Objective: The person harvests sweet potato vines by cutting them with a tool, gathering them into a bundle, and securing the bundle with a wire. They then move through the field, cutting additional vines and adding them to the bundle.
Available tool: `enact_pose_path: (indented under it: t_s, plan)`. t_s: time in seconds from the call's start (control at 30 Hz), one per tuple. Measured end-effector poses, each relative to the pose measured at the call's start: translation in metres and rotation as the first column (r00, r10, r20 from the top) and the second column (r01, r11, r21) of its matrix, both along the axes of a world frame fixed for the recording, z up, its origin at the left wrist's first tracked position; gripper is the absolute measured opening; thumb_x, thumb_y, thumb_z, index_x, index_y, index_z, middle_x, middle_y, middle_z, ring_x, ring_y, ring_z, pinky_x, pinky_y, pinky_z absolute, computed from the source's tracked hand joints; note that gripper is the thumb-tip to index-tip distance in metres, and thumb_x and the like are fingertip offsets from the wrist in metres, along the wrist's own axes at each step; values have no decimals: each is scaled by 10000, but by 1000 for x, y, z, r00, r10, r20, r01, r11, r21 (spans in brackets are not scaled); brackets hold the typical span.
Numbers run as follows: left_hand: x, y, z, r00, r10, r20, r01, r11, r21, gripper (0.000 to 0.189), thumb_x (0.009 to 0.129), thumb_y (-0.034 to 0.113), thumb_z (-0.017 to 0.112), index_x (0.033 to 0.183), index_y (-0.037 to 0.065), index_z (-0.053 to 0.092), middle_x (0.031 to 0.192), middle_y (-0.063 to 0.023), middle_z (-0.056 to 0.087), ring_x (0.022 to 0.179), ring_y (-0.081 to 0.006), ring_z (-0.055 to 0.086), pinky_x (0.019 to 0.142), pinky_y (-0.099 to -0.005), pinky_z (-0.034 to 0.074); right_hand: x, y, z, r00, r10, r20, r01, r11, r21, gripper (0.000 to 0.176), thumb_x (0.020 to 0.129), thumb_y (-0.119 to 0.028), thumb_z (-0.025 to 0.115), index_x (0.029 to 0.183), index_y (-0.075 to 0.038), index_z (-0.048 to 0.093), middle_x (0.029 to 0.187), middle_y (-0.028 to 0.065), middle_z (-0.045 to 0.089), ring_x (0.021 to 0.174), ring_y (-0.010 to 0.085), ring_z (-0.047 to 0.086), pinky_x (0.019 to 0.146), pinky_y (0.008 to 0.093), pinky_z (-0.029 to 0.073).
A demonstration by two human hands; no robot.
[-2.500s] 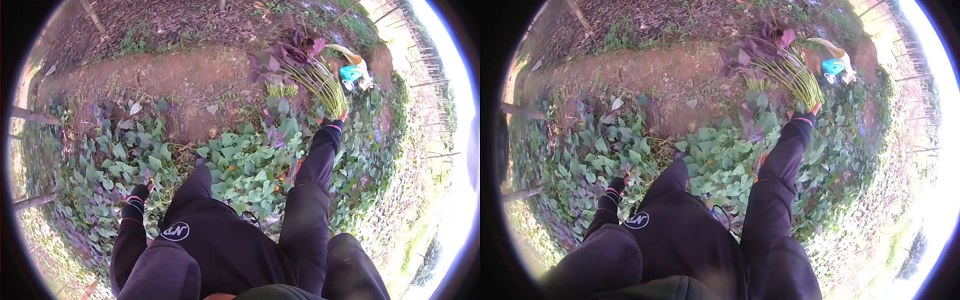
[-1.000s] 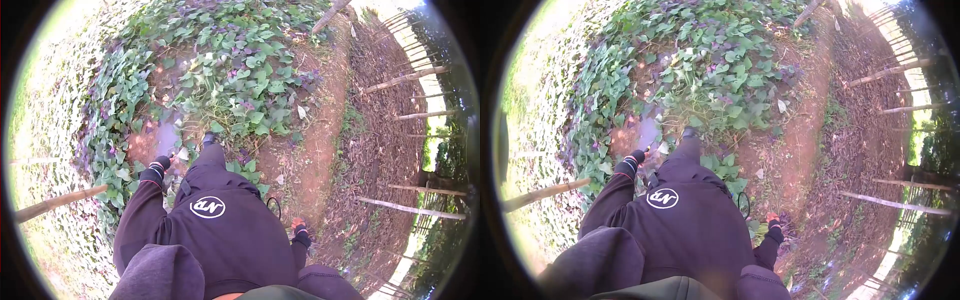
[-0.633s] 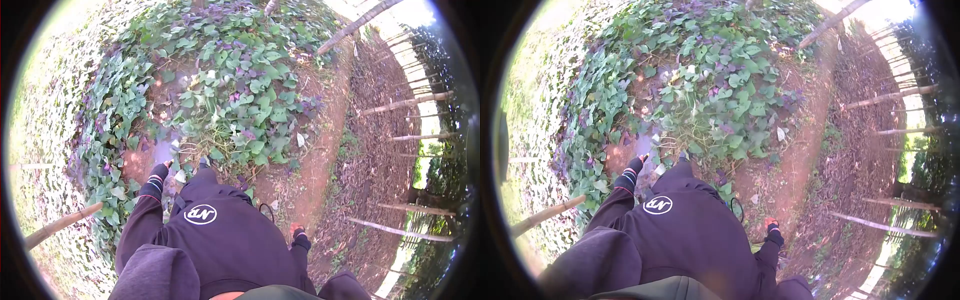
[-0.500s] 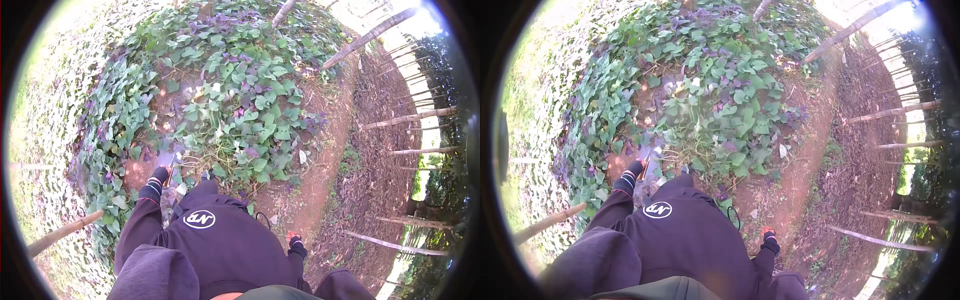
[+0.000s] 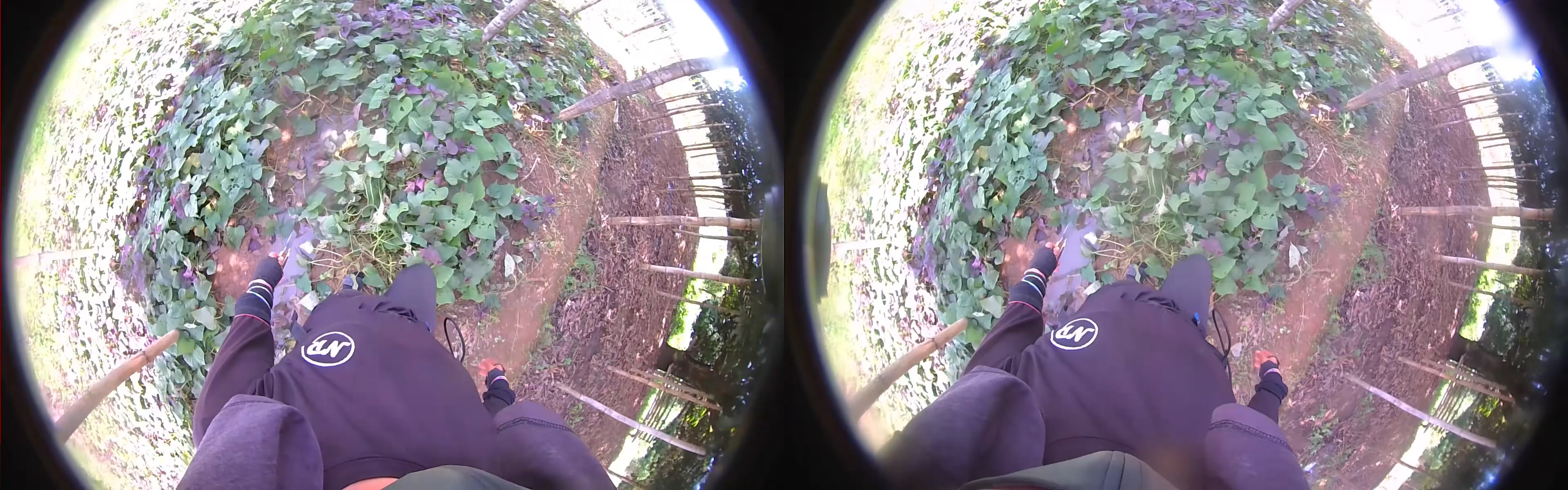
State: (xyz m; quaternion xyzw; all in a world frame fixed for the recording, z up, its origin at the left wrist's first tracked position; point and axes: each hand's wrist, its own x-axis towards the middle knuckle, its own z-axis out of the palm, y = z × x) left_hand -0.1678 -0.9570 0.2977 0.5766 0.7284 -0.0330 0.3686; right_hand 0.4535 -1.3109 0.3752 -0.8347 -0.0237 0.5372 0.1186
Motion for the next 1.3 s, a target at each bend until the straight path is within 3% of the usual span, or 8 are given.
enact_pose_path:
  t_s: [0.03,0.17,0.4,0.63,0.9,1.07,1.27,1.3]
  plan:
    - [-13,-14,3,798,-487,-354,602,670,435,247,840,263,419,906,33,480,590,-133,553,489,-241,568,482,-326,466,-3,9,3,999,-8,32,8,1000,-7,446,781,-355,520,1146,-113,435,1025,71,570,873,239,566,561,451,433]
    - [22,-10,80,979,200,28,-198,978,-62,362,840,367,395,806,25,508,544,-129,557,450,-227,565,460,-336,457,-2,46,12,994,110,24,-109,992,-59,399,777,-341,530,1096,-107,477,985,64,580,811,226,582,533,422,434]
    - [21,-13,27,918,390,68,-349,878,-327,445,821,452,411,861,18,500,521,-113,549,430,-205,554,429,-301,460,90,97,-68,1000,10,-21,-10,1000,-11,344,759,-199,593,1036,-23,490,836,74,595,724,201,588,573,351,489]
    - [97,50,32,993,-99,67,106,989,-102,475,748,407,542,986,6,454,681,-182,566,593,-252,590,493,-336,466,132,227,-43,980,163,110,-181,967,177,462,729,-149,633,1119,-1,435,992,105,551,817,178,567,652,294,478]
    - [221,171,59,994,-105,31,106,994,-22,494,797,376,455,1138,26,386,796,-194,586,646,-332,583,616,-397,450,235,351,-30,963,219,154,-257,919,298,494,713,-183,652,1106,34,445,1033,131,534,892,187,530,794,284,419]
    - [246,185,85,965,-249,-80,220,939,-265,442,781,360,455,1095,49,458,925,-213,569,877,-339,548,761,-400,413,281,417,-51,908,276,315,-401,791,462,476,726,-200,649,1111,1,455,932,72,568,710,116,521,584,258,427]
    - [146,149,-36,745,-612,-267,420,740,-525,438,737,378,515,1101,135,525,950,-200,570,884,-323,557,755,-388,441,239,453,0,969,185,163,-235,896,378,485,713,-180,651,1100,42,461,1049,154,535,957,206,512,823,301,400]
    - [193,174,46,865,-417,-279,249,839,-484,463,728,399,530,1140,190,501,917,-191,581,856,-330,565,754,-383,442,235,453,2,991,74,107,-112,907,407,504,704,-201,661,1106,30,463,1070,143,523,947,204,512,807,304,404]
